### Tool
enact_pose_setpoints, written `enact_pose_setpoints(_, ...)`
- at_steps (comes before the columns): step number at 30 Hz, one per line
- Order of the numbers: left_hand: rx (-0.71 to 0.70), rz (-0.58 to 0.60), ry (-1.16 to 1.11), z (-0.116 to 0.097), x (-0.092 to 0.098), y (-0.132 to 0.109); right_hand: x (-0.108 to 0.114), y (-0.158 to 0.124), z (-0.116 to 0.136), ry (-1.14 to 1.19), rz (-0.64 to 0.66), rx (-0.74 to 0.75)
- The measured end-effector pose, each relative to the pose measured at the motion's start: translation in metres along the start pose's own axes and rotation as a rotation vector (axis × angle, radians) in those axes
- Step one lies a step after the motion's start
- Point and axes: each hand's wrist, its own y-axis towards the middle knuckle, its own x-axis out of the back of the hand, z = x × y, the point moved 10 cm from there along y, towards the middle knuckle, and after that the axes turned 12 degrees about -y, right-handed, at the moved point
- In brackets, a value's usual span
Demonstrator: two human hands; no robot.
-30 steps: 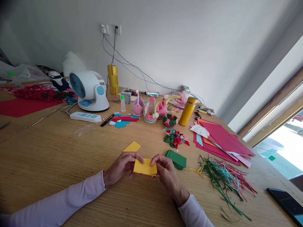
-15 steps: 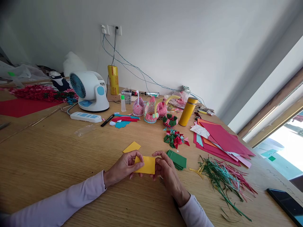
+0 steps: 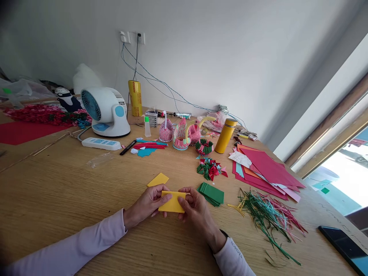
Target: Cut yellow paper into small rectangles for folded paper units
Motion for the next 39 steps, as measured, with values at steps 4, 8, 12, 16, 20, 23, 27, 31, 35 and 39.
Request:
enact_pose_setpoints(4, 0.019, 0.012, -0.024, 0.005, -0.002, 0.001, 0.024, -0.004, 0.004, -0.063, -0.073, -0.018)
enact_pose_setpoints(8, 0.04, 0.0, -0.072, 0.009, -0.002, 0.002, 0.093, -0.015, 0.005, -0.102, -0.284, -0.055)
enact_pose_setpoints(12, 0.008, -0.031, -0.034, 0.01, 0.005, 0.004, 0.143, -0.024, -0.014, -0.115, -0.381, -0.156)
enact_pose_setpoints(16, 0.005, 0.004, 0.01, 0.014, 0.005, 0.005, 0.152, -0.022, -0.032, -0.133, -0.384, -0.205)
enact_pose_setpoints(20, -0.006, 0.017, 0.035, 0.015, 0.004, 0.005, 0.156, -0.02, -0.039, -0.177, -0.426, -0.211)
enact_pose_setpoints(23, -0.046, 0.015, 0.1, 0.007, -0.003, 0.003, 0.16, -0.02, -0.043, -0.238, -0.463, -0.21)
enact_pose_setpoints(27, -0.193, 0.061, 0.427, -0.022, -0.034, 0.006, 0.165, -0.019, -0.047, -0.358, -0.506, -0.204)
enact_pose_setpoints(31, -0.44, 0.183, 0.822, -0.043, -0.084, 0.022, 0.168, -0.019, -0.043, -0.491, -0.546, -0.172)
enact_pose_setpoints(35, -0.534, 0.316, 1.097, -0.019, -0.113, 0.046, 0.168, -0.018, -0.034, -0.586, -0.569, -0.127)
enact_pose_setpoints(39, -0.483, 0.36, 1.155, 0.007, -0.109, 0.063, 0.165, -0.017, -0.03, -0.572, -0.564, -0.099)
